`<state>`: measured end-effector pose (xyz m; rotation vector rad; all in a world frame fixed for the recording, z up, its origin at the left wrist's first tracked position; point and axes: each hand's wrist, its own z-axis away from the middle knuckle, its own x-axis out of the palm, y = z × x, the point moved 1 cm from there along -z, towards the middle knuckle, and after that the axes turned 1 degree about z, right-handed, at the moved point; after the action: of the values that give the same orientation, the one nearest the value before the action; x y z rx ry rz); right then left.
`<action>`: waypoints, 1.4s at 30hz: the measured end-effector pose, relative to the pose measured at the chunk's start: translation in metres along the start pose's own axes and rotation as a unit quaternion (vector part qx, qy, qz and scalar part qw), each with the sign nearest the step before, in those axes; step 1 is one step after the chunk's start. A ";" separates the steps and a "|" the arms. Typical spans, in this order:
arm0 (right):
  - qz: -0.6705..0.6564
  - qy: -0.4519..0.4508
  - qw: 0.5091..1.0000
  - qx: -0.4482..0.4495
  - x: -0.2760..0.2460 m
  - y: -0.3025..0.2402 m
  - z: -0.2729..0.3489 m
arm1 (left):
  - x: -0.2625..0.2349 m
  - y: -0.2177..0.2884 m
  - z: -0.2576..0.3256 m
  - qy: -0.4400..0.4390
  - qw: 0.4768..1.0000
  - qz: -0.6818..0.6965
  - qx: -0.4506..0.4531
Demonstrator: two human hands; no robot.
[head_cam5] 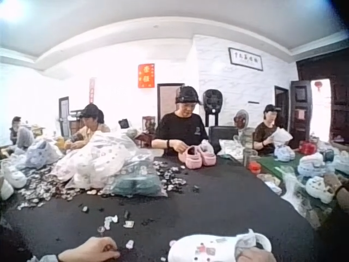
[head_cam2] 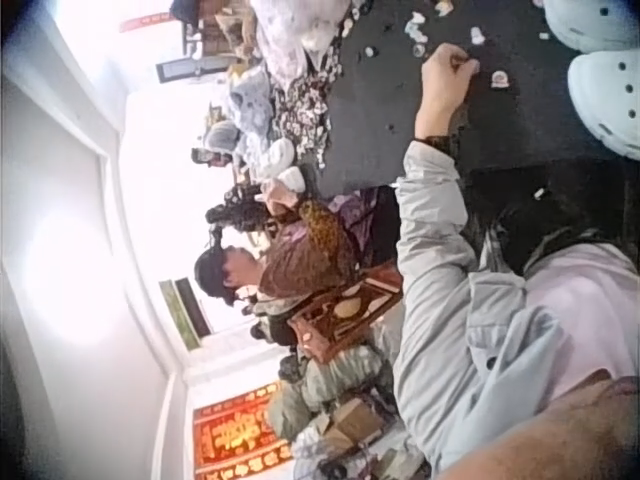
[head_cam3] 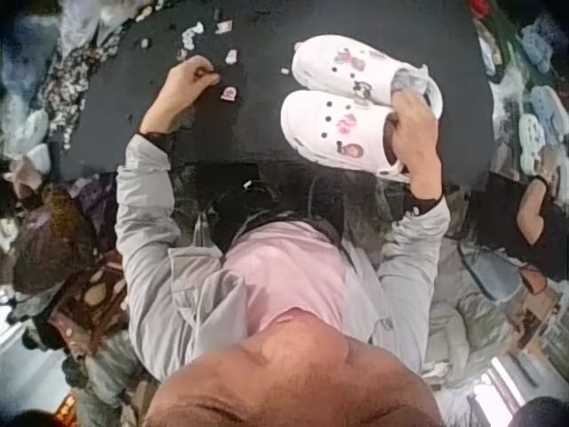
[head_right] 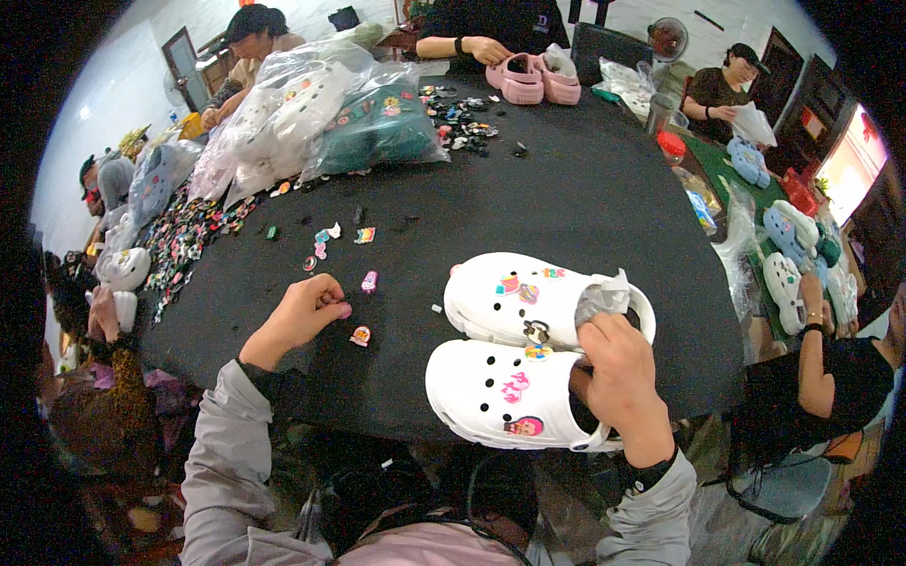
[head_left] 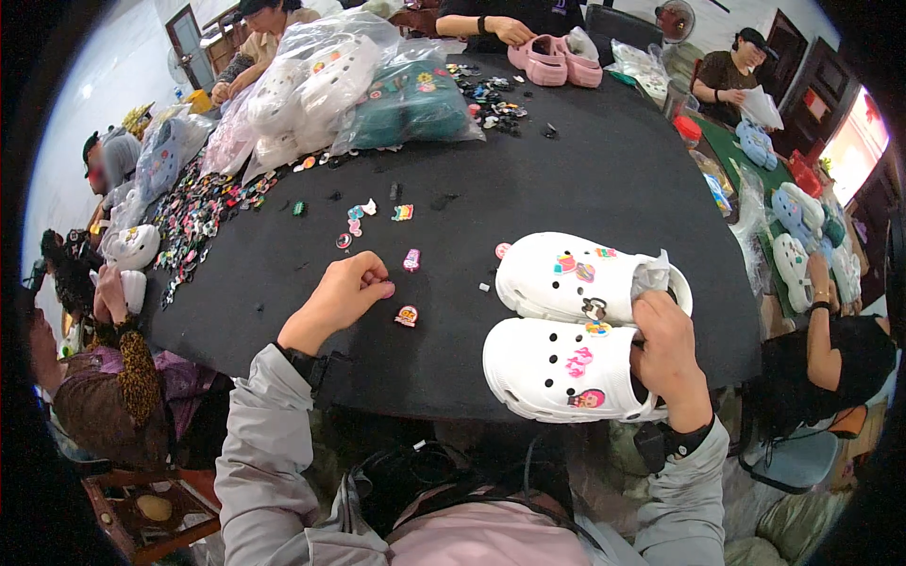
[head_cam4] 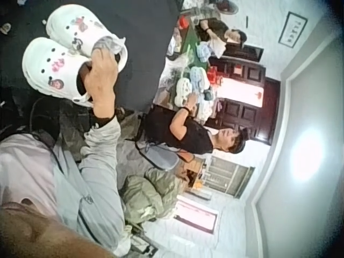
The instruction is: Apply decorative charms and pins to white clogs.
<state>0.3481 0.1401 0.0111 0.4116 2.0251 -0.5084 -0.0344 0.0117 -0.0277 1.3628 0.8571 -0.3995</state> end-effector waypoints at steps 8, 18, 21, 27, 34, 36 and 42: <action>0.010 -0.001 1.000 -0.001 -0.002 0.002 0.004 | 0.047 0.140 0.023 -0.173 0.948 0.183 0.193; -0.006 0.002 1.000 0.001 -0.004 -0.001 0.004 | 0.069 0.154 0.034 -0.010 0.912 -0.043 0.409; -0.012 0.006 1.000 -0.008 -0.003 0.002 0.004 | 0.068 0.155 0.038 -0.003 0.912 -0.059 0.405; -0.017 0.006 1.000 0.002 -0.002 0.001 0.006 | 0.066 0.155 0.043 -0.013 0.913 -0.070 0.402; -0.014 0.008 1.000 0.007 -0.003 -0.001 0.005 | 0.072 0.153 0.041 -0.019 0.949 0.006 0.314; -0.013 0.006 1.000 0.009 -0.004 -0.001 0.006 | 0.073 0.156 0.043 -0.017 0.955 0.004 0.296; -0.006 -0.002 1.000 0.017 -0.005 -0.003 0.005 | 0.083 0.160 0.050 0.041 0.949 -0.058 0.307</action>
<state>0.3530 0.1343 0.0138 0.4191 2.0190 -0.5520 0.1465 0.0149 0.0202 1.9166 0.9229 -0.7497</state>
